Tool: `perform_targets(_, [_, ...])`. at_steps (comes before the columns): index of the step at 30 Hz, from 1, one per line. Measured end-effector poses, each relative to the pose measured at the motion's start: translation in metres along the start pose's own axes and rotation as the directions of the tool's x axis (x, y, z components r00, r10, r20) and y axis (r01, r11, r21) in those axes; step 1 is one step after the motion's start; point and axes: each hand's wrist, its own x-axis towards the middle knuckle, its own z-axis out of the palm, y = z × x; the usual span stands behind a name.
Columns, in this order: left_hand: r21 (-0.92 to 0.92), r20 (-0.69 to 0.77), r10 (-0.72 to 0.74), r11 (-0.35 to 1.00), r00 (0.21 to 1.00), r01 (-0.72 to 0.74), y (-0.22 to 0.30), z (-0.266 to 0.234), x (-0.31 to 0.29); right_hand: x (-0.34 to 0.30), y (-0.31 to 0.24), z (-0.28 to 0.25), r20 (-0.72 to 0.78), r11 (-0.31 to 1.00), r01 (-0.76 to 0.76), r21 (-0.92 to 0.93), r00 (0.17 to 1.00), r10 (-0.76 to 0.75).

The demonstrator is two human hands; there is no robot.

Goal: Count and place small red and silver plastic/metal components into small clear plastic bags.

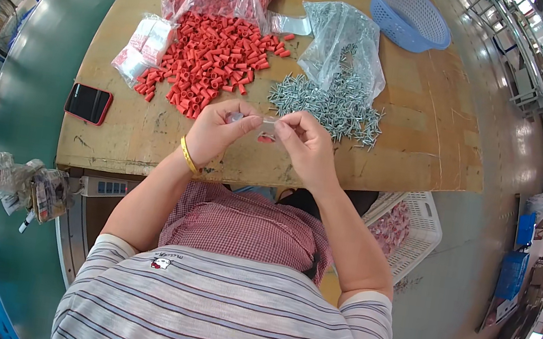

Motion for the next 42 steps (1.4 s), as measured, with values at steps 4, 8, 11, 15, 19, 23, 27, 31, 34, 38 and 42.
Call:
perform_targets(4, [0.008, -0.056, 0.079, 0.997, 0.995, -0.078, 0.004, 0.011, 0.0, -0.006, 0.002, 0.003, -0.086, 0.999, 0.046, 0.015, 0.995, -0.045])
perform_targets(8, [-0.193, 0.023, -0.133, 0.972, 0.991, 0.135, -0.003, 0.017, -0.015, -0.018, 0.011, 0.002, -0.089, 0.999, -0.041, -0.026, 0.995, 0.038])
perform_targets(11, [-0.195, 0.045, -0.052, 0.979, 0.998, 0.06, -0.02, 0.023, -0.011, -0.026, 0.034, 0.003, -0.096, 0.999, -0.032, 0.001, 0.995, 0.032])
perform_targets(15, [-0.159, 0.068, 0.026, 0.987, 0.997, -0.015, -0.019, 0.03, -0.002, -0.03, 0.019, 0.004, -0.133, 0.998, -0.045, 0.039, 0.99, 0.049])
perform_targets(19, [-0.159, 0.187, 0.076, 0.986, 0.979, -0.046, -0.021, 0.04, 0.0, -0.041, 0.021, -0.008, -0.17, 0.994, 0.043, -0.096, 0.984, -0.059])
perform_targets(23, [-0.305, 0.334, -0.242, 0.887, 0.911, 0.347, -0.004, 0.038, 0.001, -0.075, -0.008, -0.043, -0.215, 0.958, -0.003, -0.288, 0.975, -0.062])
perform_targets(27, [-0.78, 0.32, -0.148, 0.52, 0.936, 0.349, -0.053, 0.023, 0.018, -0.142, -0.012, -0.125, -0.391, 0.732, -0.425, -0.533, 0.891, 0.232])
perform_targets(31, [-0.885, 0.281, -0.178, 0.331, 0.943, 0.326, -0.039, 0.024, 0.025, -0.185, -0.005, -0.153, -0.37, 0.262, -0.374, -0.889, 0.926, 0.066])
perform_targets(34, [-0.905, 0.305, -0.166, 0.255, 0.938, 0.34, -0.039, 0.021, 0.026, -0.139, -0.017, -0.102, -0.336, 0.488, -0.249, -0.837, 0.937, -0.098])
perform_targets(38, [-0.907, 0.307, -0.163, 0.249, 0.938, 0.34, -0.042, 0.023, 0.024, -0.073, -0.002, -0.004, -0.062, 0.74, 0.071, -0.669, 0.987, -0.151])
perform_targets(42, [-0.918, 0.197, -0.168, 0.315, 0.966, 0.242, -0.048, 0.033, 0.015, -0.031, 0.01, 0.037, -0.073, 0.846, 0.078, -0.527, 0.988, -0.136])
